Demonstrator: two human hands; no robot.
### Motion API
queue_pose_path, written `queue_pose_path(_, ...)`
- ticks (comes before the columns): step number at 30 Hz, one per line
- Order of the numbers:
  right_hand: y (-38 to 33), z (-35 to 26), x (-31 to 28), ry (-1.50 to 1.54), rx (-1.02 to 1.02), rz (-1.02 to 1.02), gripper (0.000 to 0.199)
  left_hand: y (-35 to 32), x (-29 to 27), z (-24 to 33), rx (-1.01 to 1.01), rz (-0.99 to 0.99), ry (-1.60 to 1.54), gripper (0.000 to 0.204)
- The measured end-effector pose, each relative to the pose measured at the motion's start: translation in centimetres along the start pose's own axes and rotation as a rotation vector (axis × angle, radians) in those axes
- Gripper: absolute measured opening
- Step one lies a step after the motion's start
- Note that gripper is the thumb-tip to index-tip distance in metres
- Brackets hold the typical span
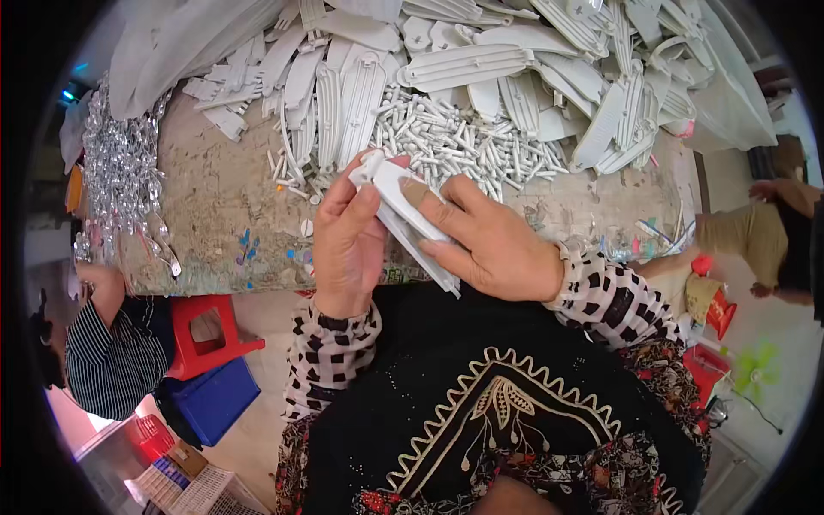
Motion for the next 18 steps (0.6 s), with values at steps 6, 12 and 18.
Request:
queue_pose_path(6,-1.3,-0.5,1.7,0.078,-0.079,0.165,0.064,-0.7,2.7,0.6,-0.087,-0.007,-0.049,0.052)
queue_pose_path(12,-1.1,-0.6,0.2,-0.040,-0.119,0.212,0.061,-0.3,4.2,1.5,-0.043,-0.053,0.154,0.059)
queue_pose_path(18,-1.6,-0.9,-3.5,-0.026,-0.409,0.324,0.030,-1.4,4.4,2.3,0.096,-0.521,0.966,0.090)
Point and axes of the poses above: each hand's wrist, its own y-axis towards the middle knuckle, its own x-axis out of the palm, z = x × y, the point moved 1 cm from there along y, towards the middle knuckle, and after that the axes turned 10 degrees about y, right-handed, at the moved point
